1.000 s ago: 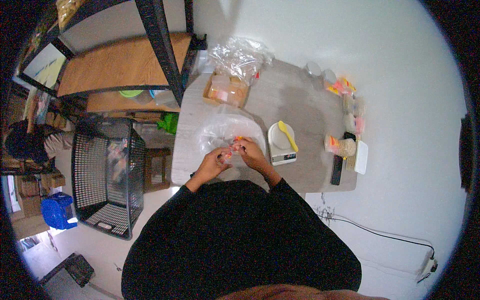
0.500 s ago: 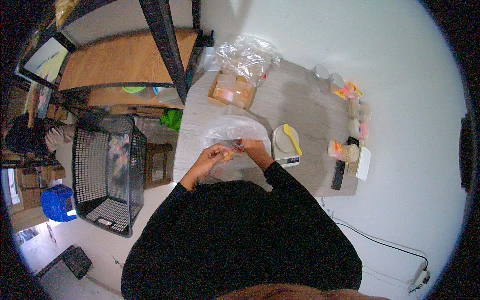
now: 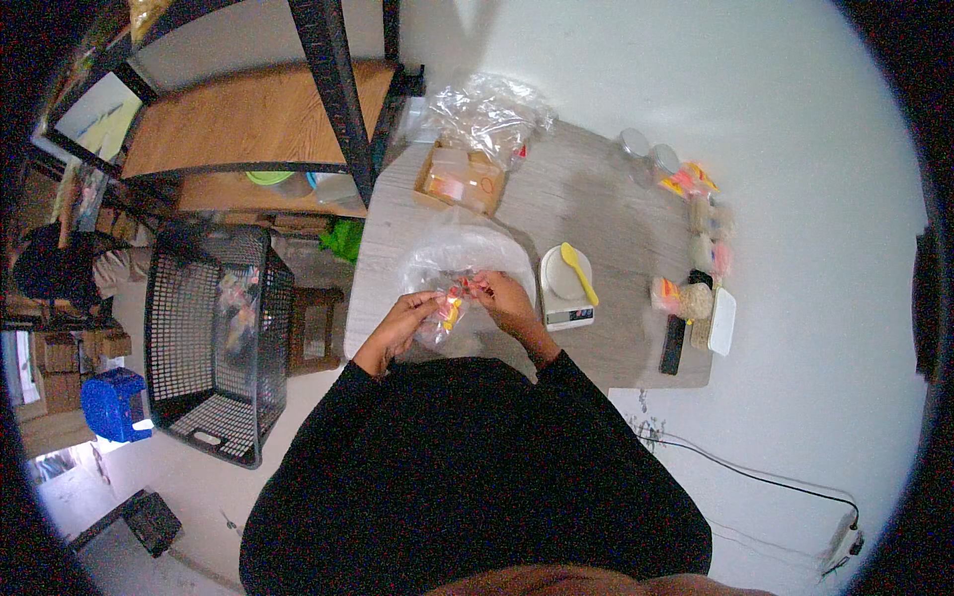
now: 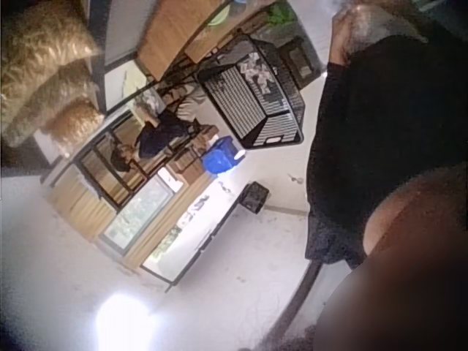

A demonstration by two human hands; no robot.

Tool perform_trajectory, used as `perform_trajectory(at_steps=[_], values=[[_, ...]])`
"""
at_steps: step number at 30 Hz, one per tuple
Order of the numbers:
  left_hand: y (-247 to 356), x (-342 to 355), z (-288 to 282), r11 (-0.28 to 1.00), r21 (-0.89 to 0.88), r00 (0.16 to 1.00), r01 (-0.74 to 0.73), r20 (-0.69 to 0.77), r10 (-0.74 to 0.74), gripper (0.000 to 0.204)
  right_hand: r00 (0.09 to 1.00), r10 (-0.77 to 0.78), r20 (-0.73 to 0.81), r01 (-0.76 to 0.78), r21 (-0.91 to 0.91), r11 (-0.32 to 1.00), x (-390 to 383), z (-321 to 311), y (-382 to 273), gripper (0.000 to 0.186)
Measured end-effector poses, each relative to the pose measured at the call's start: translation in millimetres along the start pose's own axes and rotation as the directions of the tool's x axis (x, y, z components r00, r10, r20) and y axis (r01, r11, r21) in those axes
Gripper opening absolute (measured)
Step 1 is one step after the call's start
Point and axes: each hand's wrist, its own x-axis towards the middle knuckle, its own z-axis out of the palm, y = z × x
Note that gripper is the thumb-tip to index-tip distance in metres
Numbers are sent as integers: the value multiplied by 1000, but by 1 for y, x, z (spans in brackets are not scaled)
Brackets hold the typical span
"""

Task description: The person repeatedly picks small colorful candies from a larger bag and places them into small transparent plastic bags. They seal each small bag by hand and set it aside on the table. The process is repeated continuously throughout the clip.

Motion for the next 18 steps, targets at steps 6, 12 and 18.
perform_trajectory(at_steps=[6,12,18], values=[[3,-12,8,971,212,991,-109,95,90,28,991,-38,-131,70,249,966,-23,-16,-24,15],[3,-16,16,913,367,982,-178,129,139,24,965,-243,-99,254,123,959,-33,-22,-37,15],[-3,-13,12,923,330,979,-196,127,162,24,909,-411,-73,414,30,910,-39,-26,-34,16]])
